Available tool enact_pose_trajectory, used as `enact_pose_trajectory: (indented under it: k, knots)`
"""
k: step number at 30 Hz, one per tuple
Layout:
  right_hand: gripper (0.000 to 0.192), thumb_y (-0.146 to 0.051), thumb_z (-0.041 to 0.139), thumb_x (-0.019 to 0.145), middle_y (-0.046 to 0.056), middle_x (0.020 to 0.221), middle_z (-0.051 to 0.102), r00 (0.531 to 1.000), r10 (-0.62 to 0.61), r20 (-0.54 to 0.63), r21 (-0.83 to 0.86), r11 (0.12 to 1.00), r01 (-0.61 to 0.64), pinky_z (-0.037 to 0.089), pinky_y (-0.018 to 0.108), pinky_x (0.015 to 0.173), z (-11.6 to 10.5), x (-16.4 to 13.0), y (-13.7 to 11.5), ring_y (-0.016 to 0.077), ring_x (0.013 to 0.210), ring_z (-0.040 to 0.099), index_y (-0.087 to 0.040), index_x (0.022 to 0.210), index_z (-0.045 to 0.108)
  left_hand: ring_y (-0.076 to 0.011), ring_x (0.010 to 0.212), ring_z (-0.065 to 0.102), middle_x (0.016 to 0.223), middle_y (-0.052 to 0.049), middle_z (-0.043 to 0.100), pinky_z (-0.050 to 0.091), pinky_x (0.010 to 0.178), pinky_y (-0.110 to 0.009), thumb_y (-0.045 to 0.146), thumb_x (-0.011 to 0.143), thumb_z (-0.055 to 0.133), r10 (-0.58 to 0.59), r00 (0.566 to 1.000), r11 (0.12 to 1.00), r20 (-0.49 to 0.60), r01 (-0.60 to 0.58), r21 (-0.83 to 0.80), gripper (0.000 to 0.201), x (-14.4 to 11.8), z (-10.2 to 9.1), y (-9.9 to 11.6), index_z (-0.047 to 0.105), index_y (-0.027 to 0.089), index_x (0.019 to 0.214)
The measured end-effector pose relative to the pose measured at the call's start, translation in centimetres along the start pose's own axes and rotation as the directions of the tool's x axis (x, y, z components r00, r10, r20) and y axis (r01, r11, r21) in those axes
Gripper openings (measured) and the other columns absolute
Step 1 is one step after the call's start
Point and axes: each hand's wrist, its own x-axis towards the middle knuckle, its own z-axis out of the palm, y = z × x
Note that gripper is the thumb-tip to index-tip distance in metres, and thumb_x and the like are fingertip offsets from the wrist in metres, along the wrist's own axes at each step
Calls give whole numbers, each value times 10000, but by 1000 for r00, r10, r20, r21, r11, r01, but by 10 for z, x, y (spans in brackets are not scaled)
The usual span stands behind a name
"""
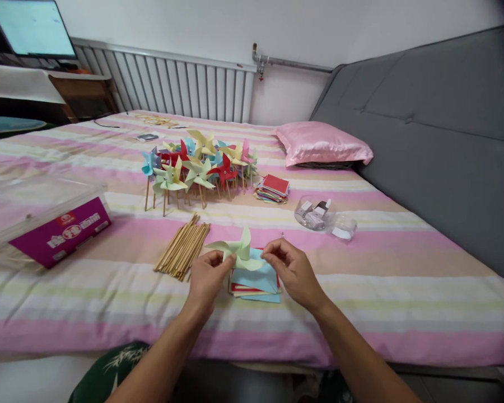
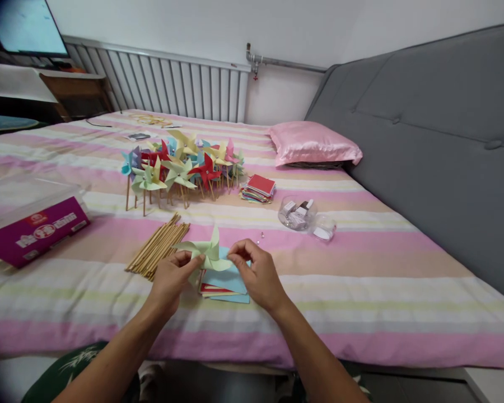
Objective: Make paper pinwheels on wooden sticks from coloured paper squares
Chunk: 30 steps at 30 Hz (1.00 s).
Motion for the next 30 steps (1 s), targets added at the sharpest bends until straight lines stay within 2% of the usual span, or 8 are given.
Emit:
enact_pose_trajectory:
  k: [3,6,10,16,20,25,30]
  knots:
    - [69,-240,510,839,4,784,594,999,-9,49,45,999,7,430,231,657,14,-11,-11,124,714,539,-200,827,565,-82,447,413,457,36,488,297,446,-208,315,608,679,-12,1000,1000,-11,12,12,228,-4,4,3,576,133,518]
    - [69,-228,518,836,-2,768,600,998,-26,59,-44,999,29,410,229,603,24,-16,-14,118,656,518,-208,825,584,-78,439,409,452,39,485,291,439,-205,309,603,679,-9,1000,1000,5,9,14,225,-9,9,6,575,134,507]
    - [66,-207,534,829,1,750,613,995,-94,-27,-164,982,89,407,248,610,29,-17,-10,127,630,505,-219,802,593,-81,450,437,486,27,529,311,441,-203,298,581,698,-40,997,998,63,44,-53,195,-13,10,7,602,133,537]
    - [90,-217,558,825,18,767,604,982,-134,-132,-183,977,109,396,255,566,30,-18,-8,144,653,512,-242,786,636,-78,456,435,493,26,520,336,443,-200,316,597,720,-67,977,976,203,106,-192,209,-16,6,11,619,140,549]
    - [75,-245,601,799,12,726,540,974,-119,-195,-182,980,83,395,263,569,31,-19,-8,141,640,490,-250,787,675,-74,482,450,517,12,554,347,475,-196,282,583,743,-78,966,957,246,142,-252,193,-17,4,16,629,128,559]
    - [60,-271,630,778,-3,692,515,980,-54,-193,-110,993,33,386,253,539,31,-19,-6,122,585,445,-242,768,681,-60,447,399,476,37,493,305,435,-188,278,595,745,-60,966,960,252,125,-252,234,-17,3,17,573,134,526]
    - [69,-275,635,775,-5,695,510,979,-18,-202,-77,997,2,367,246,532,32,-18,-6,113,569,413,-227,747,674,-64,443,406,484,42,481,321,431,-193,287,587,750,-72,968,958,241,134,-252,262,-17,3,16,537,141,545]
